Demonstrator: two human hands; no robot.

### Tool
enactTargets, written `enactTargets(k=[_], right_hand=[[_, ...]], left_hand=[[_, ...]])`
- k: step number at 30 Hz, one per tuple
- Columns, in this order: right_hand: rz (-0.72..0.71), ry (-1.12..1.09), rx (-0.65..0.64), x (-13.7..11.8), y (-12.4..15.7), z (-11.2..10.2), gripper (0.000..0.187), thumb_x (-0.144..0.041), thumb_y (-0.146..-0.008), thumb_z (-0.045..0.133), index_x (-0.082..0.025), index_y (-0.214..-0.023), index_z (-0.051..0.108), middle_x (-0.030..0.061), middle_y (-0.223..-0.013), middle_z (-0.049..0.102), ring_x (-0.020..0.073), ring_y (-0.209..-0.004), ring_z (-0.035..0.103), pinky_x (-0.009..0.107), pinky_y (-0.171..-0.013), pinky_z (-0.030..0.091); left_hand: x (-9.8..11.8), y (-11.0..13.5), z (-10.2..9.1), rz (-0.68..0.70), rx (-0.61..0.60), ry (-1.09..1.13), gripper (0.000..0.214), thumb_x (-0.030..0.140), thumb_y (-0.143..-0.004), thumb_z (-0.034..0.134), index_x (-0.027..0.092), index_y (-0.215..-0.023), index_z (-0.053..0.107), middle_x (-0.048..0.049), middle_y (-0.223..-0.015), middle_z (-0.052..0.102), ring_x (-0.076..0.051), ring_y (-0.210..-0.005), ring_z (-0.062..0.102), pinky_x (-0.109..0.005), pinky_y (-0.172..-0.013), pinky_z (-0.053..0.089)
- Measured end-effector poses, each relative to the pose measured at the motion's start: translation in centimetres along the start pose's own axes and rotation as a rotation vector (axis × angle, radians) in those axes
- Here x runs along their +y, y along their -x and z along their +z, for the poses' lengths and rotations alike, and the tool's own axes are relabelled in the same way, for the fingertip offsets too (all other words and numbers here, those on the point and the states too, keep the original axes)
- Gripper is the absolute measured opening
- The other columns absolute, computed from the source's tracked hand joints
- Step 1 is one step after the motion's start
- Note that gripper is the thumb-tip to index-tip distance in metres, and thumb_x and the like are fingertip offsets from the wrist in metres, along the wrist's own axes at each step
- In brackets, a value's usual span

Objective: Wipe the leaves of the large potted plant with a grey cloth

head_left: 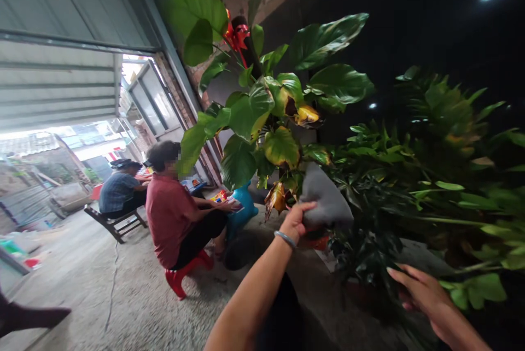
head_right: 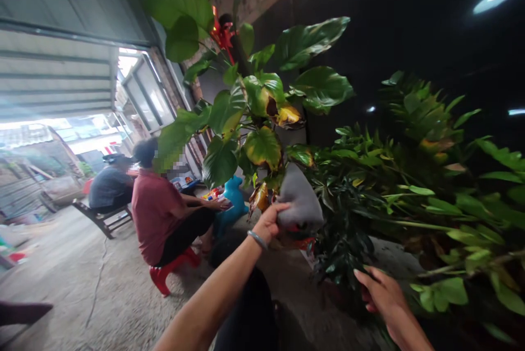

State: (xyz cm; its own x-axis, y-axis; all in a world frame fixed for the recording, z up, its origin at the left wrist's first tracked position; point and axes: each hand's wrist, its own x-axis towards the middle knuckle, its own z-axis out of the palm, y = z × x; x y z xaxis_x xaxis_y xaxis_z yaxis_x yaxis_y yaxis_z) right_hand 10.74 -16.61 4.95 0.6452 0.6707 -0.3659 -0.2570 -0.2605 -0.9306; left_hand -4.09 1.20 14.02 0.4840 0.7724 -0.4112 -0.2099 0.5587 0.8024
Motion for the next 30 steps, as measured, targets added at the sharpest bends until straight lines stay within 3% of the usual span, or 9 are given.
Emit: enactTargets(k=[2, 5, 9, 13, 17, 21, 23, 26, 30], right_hand=[[0.007, -0.001, -0.001, -0.1, -0.1, -0.1, 0.030, -0.044, -0.042, 0.060, -0.024, -0.065, 0.057, 0.0006, -0.046, 0.056, 0.0187, -0.044, 0.050, 0.031, -0.041, 0.039], [0.025, 0.003, -0.012, -0.4, -0.1, -0.5, 0.027, -0.044, -0.039, 0.060, -0.027, -0.059, 0.054, 0.0020, -0.047, 0.057, 0.0214, -0.045, 0.053, 0.033, -0.042, 0.040], [0.013, 0.023, -0.046, -0.4, 0.1, -0.8, 0.031, -0.044, -0.038, 0.063, -0.025, -0.061, 0.056, -0.0019, -0.040, 0.050, 0.0184, -0.043, 0.049, 0.031, -0.041, 0.039], [0.012, 0.033, -0.009, -0.5, 0.5, -0.5, 0.038, -0.045, -0.038, 0.064, -0.023, -0.068, 0.057, -0.0007, -0.046, 0.056, 0.0185, -0.047, 0.053, 0.030, -0.042, 0.041], [-0.019, 0.031, -0.057, -0.6, 0.4, -0.1, 0.031, -0.045, -0.040, 0.063, -0.024, -0.062, 0.057, -0.0018, -0.042, 0.053, 0.0165, -0.043, 0.050, 0.028, -0.040, 0.038], [-0.018, 0.018, -0.068, -0.7, 0.0, -0.4, 0.024, -0.044, -0.042, 0.060, -0.026, -0.056, 0.054, -0.0040, -0.035, 0.043, 0.0167, -0.036, 0.045, 0.029, -0.036, 0.034], [-0.011, 0.006, -0.066, -0.6, 0.0, -0.6, 0.024, -0.045, -0.042, 0.060, -0.026, -0.054, 0.052, -0.0041, -0.034, 0.043, 0.0159, -0.035, 0.044, 0.029, -0.035, 0.034], [0.004, -0.012, -0.048, -0.5, 0.3, -0.7, 0.028, -0.046, -0.040, 0.062, -0.025, -0.054, 0.051, -0.0035, -0.034, 0.045, 0.0138, -0.035, 0.043, 0.028, -0.037, 0.035], [0.015, -0.024, 0.005, -0.4, 0.7, 0.0, 0.031, -0.047, -0.038, 0.061, -0.025, -0.057, 0.050, -0.0026, -0.036, 0.049, 0.0128, -0.034, 0.043, 0.027, -0.036, 0.035]], left_hand=[[-3.1, 0.4, -1.4, -0.121, 0.030, -0.187, 0.016, 0.008, -0.052, 0.066, 0.014, -0.067, 0.061, -0.0005, -0.055, 0.063, -0.014, -0.048, 0.057, -0.030, -0.061, 0.049], [-5.2, 2.5, -3.3, -0.173, -0.144, -0.343, 0.028, 0.006, -0.045, 0.068, 0.013, -0.072, 0.066, -0.0026, -0.063, 0.066, -0.016, -0.056, 0.060, -0.031, -0.065, 0.048], [-1.1, 4.8, -2.1, -0.021, -0.335, -0.335, 0.045, 0.006, -0.038, 0.070, 0.015, -0.082, 0.068, -0.0024, -0.072, 0.069, -0.018, -0.064, 0.062, -0.030, -0.066, 0.048], [2.8, 3.6, 1.3, 0.150, -0.248, -0.099, 0.036, 0.010, -0.042, 0.068, 0.015, -0.077, 0.065, -0.0012, -0.067, 0.067, -0.016, -0.060, 0.059, -0.028, -0.063, 0.048], [-0.8, 2.1, 1.4, -0.030, -0.020, -0.131, 0.020, 0.012, -0.050, 0.065, 0.016, -0.070, 0.063, -0.0007, -0.060, 0.063, -0.015, -0.055, 0.056, -0.030, -0.063, 0.047], [-4.5, 3.9, -1.7, -0.137, -0.188, -0.390, 0.035, 0.005, -0.039, 0.067, 0.016, -0.072, 0.067, -0.0010, -0.066, 0.066, -0.017, -0.061, 0.059, -0.029, -0.062, 0.047], [-3.5, 5.3, -2.7, -0.116, -0.277, -0.431, 0.041, 0.004, -0.035, 0.069, 0.015, -0.074, 0.066, 0.0000, -0.064, 0.066, -0.017, -0.059, 0.059, -0.029, -0.060, 0.047], [0.5, 5.9, -2.1, 0.052, -0.355, -0.293, 0.046, 0.007, -0.036, 0.071, 0.015, -0.082, 0.066, -0.0011, -0.069, 0.068, -0.017, -0.061, 0.061, -0.028, -0.062, 0.048], [3.5, 3.1, 0.0, 0.206, -0.197, 0.025, 0.033, 0.010, -0.044, 0.069, 0.015, -0.076, 0.063, 0.0000, -0.066, 0.067, -0.014, -0.060, 0.061, -0.026, -0.065, 0.048]])
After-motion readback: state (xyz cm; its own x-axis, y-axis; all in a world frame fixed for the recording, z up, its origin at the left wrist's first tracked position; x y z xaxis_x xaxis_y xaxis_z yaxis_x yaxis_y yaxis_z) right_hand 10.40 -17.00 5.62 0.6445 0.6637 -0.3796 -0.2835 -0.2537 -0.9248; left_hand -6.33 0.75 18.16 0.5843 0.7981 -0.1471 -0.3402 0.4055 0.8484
